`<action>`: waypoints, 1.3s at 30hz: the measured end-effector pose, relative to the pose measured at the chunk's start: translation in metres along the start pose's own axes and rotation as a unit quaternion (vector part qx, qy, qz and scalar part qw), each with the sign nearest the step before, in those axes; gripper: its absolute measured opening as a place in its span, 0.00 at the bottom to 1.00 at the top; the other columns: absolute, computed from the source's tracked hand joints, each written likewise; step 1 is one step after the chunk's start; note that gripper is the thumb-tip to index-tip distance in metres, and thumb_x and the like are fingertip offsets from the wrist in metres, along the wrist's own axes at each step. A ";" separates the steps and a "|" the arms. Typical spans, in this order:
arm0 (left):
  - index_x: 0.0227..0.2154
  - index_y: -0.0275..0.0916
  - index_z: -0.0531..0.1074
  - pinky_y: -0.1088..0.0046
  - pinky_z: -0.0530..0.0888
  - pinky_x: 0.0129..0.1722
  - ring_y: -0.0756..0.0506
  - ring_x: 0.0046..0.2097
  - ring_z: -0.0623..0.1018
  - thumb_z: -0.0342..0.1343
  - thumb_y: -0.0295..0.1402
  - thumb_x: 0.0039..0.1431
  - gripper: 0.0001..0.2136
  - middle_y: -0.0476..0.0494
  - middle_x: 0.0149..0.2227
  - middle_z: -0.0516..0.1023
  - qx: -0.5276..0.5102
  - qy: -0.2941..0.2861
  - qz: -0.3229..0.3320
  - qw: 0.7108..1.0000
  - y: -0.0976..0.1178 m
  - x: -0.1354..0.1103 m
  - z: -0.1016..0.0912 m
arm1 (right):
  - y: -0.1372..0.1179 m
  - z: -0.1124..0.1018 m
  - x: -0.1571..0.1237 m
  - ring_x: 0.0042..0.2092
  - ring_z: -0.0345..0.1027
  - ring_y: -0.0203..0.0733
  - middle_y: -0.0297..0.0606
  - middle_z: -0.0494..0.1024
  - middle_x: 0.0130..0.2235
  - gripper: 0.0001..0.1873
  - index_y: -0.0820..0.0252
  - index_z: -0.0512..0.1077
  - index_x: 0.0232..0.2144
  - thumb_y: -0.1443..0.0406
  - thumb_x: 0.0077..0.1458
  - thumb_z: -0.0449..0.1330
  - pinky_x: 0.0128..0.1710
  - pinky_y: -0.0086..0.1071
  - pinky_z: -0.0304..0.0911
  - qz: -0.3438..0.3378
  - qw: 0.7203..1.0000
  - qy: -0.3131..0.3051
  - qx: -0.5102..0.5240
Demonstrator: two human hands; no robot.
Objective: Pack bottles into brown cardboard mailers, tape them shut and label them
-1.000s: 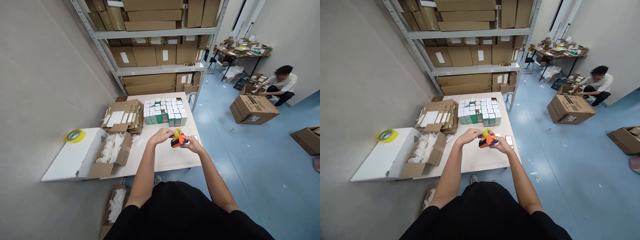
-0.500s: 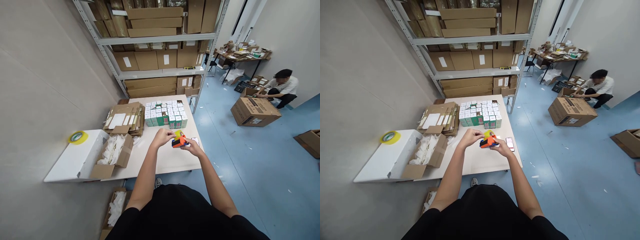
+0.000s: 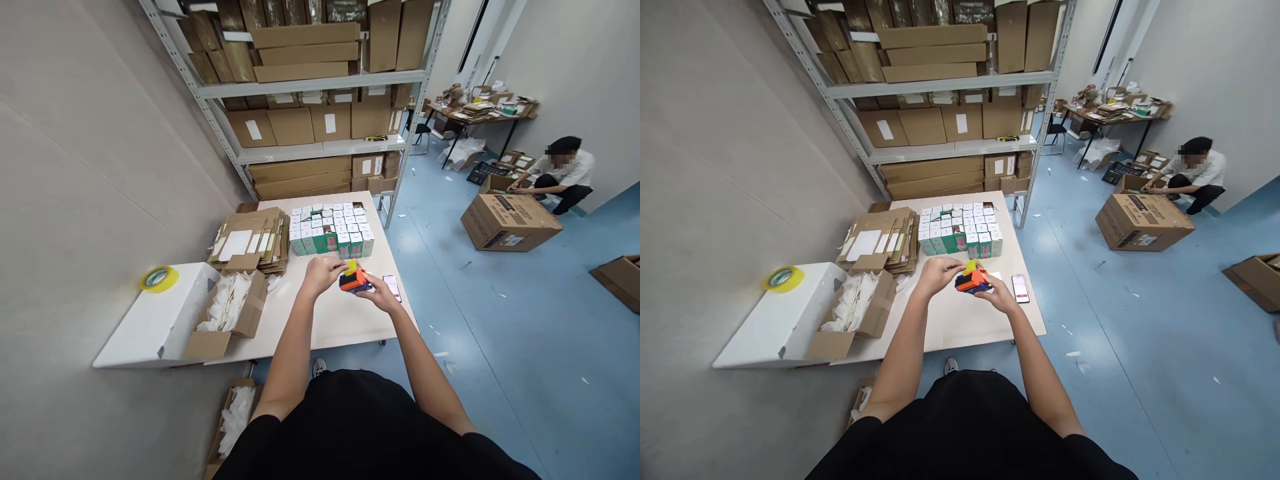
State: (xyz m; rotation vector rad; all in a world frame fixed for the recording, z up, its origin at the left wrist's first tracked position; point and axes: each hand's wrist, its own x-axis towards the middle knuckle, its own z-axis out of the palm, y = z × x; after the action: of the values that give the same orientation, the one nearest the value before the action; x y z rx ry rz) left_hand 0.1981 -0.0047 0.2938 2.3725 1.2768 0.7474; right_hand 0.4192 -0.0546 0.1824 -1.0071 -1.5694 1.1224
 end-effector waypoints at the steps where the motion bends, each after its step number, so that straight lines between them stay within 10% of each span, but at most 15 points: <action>1: 0.37 0.46 0.86 0.71 0.74 0.41 0.43 0.43 0.85 0.60 0.34 0.66 0.08 0.46 0.41 0.88 0.002 0.003 0.002 1.000 0.000 0.000 -0.002 | -0.001 0.001 0.000 0.56 0.72 0.53 0.40 0.81 0.55 0.27 0.53 0.79 0.53 0.53 0.53 0.72 0.59 0.45 0.66 0.001 1.000 -0.001 0.002; 25: 0.37 0.46 0.85 0.68 0.73 0.37 0.44 0.38 0.81 0.56 0.38 0.71 0.12 0.44 0.36 0.86 0.145 0.146 0.065 0.976 0.024 -0.021 -0.035 | 0.002 0.008 0.004 0.61 0.71 0.57 0.40 0.78 0.61 0.33 0.51 0.77 0.59 0.51 0.52 0.73 0.63 0.48 0.65 0.012 1.000 -0.017 0.017; 39: 0.53 0.50 0.81 0.53 0.77 0.56 0.36 0.57 0.79 0.52 0.41 0.72 0.15 0.42 0.67 0.71 0.105 0.185 -0.046 0.976 -0.005 -0.053 0.003 | 0.024 0.048 0.010 0.56 0.73 0.56 0.45 0.79 0.58 0.33 0.55 0.72 0.62 0.52 0.56 0.68 0.58 0.48 0.69 0.039 0.998 0.051 0.009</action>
State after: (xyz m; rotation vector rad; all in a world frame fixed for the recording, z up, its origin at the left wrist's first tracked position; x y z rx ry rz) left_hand 0.1721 -0.0470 0.2738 2.3889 1.6770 1.1125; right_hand 0.3732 -0.0485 0.1543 -1.1055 -1.4466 1.1186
